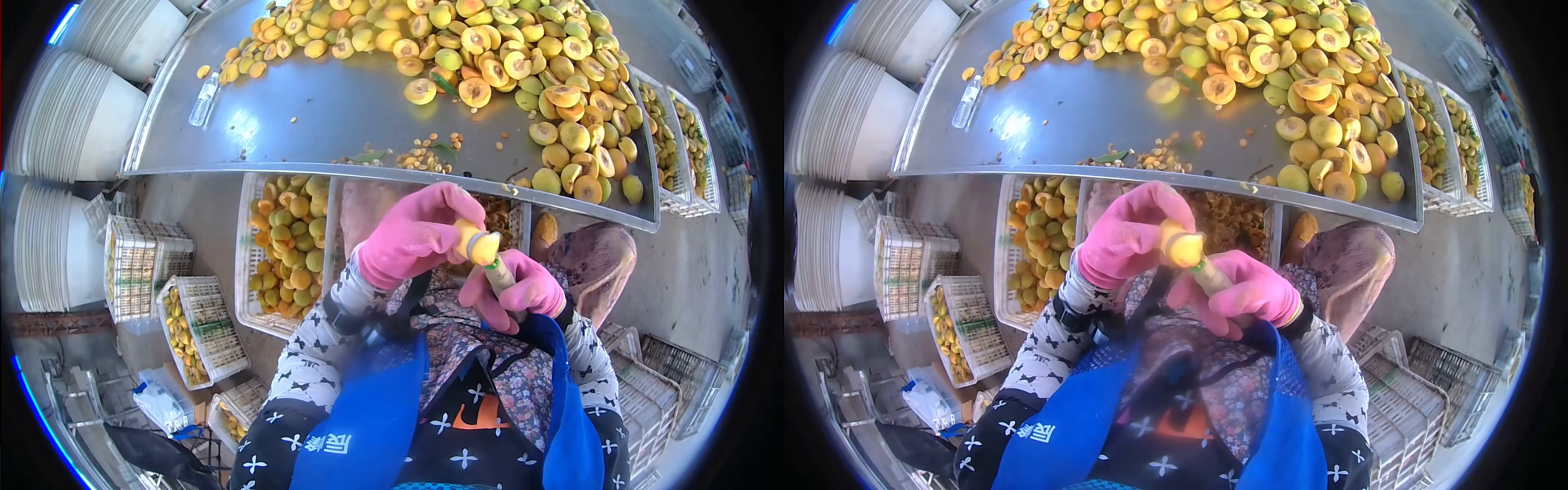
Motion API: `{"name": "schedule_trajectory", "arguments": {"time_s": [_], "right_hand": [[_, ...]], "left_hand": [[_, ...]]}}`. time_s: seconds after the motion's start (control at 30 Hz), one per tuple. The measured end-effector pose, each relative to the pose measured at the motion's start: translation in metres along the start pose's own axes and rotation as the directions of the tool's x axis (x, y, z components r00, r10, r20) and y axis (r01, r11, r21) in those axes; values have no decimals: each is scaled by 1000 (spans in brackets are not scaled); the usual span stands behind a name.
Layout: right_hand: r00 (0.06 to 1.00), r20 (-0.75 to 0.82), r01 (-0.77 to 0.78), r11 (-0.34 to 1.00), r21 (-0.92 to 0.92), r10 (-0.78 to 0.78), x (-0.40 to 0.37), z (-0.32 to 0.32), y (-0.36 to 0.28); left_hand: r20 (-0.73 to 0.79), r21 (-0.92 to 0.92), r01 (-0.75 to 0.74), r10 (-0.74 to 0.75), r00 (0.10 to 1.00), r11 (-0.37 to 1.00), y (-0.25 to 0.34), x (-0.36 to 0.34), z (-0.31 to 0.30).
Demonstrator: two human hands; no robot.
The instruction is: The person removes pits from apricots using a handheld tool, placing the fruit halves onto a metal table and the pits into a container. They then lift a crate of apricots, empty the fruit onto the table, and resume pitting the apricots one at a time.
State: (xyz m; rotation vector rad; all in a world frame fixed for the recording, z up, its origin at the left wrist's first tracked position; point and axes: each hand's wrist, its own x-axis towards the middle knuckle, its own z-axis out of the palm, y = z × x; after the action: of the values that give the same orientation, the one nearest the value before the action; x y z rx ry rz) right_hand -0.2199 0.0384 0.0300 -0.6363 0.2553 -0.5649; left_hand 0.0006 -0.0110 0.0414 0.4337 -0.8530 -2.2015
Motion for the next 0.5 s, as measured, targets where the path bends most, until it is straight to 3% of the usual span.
{"name": "schedule_trajectory", "arguments": {"time_s": [0.07, 0.17, 0.23, 0.3, 0.33, 0.4, 0.47, 0.5], "right_hand": [[994, 47, 105, 994, -30, -104, -3, -8, 9], [852, -201, 514, 844, 150, -484, -5, -9, 7], [817, -292, 523, 852, 9, -498, -15, -13, -5], [836, -294, 477, 878, -30, -464, -20, -20, -6], [842, -329, 443, 896, -28, -427, -21, -22, -1], [845, -404, 361, 931, -52, -350, -20, -25, 6], [853, -433, 283, 955, -89, -293, -18, -22, 7], [857, -441, 254, 963, -89, -267, -19, -21, 8]], "left_hand": [[32, -29, 14, -13, 999, 999, 0, 0, -2], [46, -130, -13, 20, 999, 991, 0, 1, -11], [-32, -178, -115, 111, 993, 977, 2, -6, -1], [60, -107, -56, 63, 996, 993, 26, -16, 34], [240, -139, -220, 249, 938, 965, 23, -8, 49], [531, -192, -289, 347, 773, 938, 37, 3, 88], [685, -312, -288, 424, 592, 905, 28, 11, 91], [690, -381, -297, 483, 538, 875, 18, 17, 91]]}}
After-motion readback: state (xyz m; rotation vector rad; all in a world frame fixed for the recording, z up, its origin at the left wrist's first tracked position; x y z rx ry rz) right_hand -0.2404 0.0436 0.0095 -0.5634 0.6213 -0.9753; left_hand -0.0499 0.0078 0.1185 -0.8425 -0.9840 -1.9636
